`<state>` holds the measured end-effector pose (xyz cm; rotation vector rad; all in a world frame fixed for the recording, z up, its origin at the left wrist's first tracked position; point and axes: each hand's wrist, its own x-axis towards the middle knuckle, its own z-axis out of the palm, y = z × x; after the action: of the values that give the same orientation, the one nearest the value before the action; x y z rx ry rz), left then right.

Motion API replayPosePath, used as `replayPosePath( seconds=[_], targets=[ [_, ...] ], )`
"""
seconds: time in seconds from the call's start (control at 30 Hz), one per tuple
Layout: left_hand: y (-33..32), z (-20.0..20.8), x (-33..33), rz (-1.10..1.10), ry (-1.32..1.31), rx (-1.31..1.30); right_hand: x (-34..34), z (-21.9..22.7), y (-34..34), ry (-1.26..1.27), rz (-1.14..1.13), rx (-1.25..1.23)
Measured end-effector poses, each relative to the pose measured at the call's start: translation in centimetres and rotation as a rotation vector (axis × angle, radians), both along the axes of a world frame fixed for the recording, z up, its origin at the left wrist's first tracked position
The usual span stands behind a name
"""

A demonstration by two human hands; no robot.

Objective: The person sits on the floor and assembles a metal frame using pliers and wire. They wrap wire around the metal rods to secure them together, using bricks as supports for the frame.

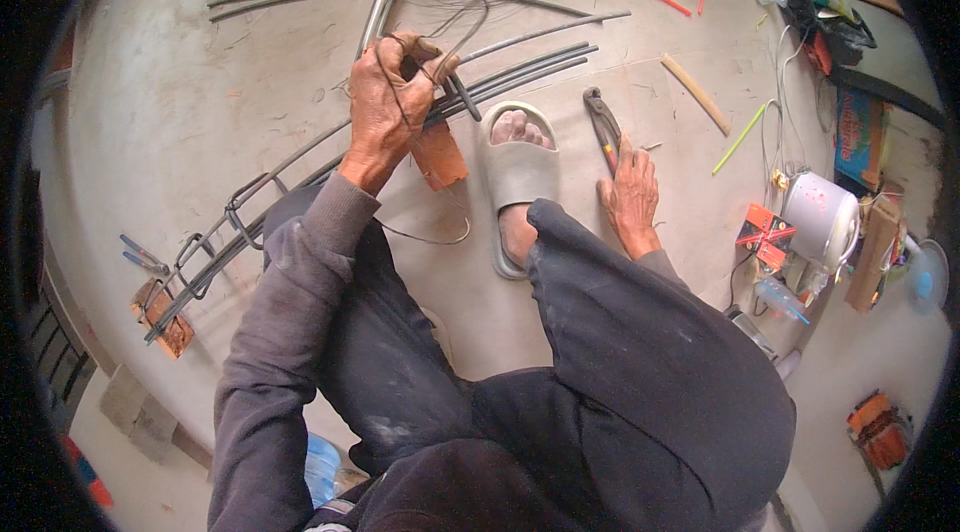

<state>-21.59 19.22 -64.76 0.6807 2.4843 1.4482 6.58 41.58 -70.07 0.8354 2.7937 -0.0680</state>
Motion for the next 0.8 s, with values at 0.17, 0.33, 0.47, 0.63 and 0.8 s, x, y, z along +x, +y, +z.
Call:
replayPosePath(
  seconds=[0.17,0.33,0.47,0.63,0.8],
  targets=[
    [-0.3,1.0,0.4,-0.074,-0.017,-0.040,0.5,-1.4,0.8,0.019,0.031,-0.014],
    [-0.4,-1.8,0.8,-0.069,0.059,-0.074,2.9,-1.6,2.4,0.192,-0.108,-0.201],
    [-0.4,-1.1,0.9,0.002,0.023,-0.110,1.5,2.7,0.9,0.294,-0.707,-0.984],
    [-1.0,-0.4,0.5,-0.018,-0.110,-0.148,-3.1,7.9,0.6,0.654,-0.669,-1.547],
    [-0.4,-0.7,0.5,-0.002,-0.062,-0.100,-9.8,15.4,3.7,0.286,-0.413,-1.490]
  ],
)
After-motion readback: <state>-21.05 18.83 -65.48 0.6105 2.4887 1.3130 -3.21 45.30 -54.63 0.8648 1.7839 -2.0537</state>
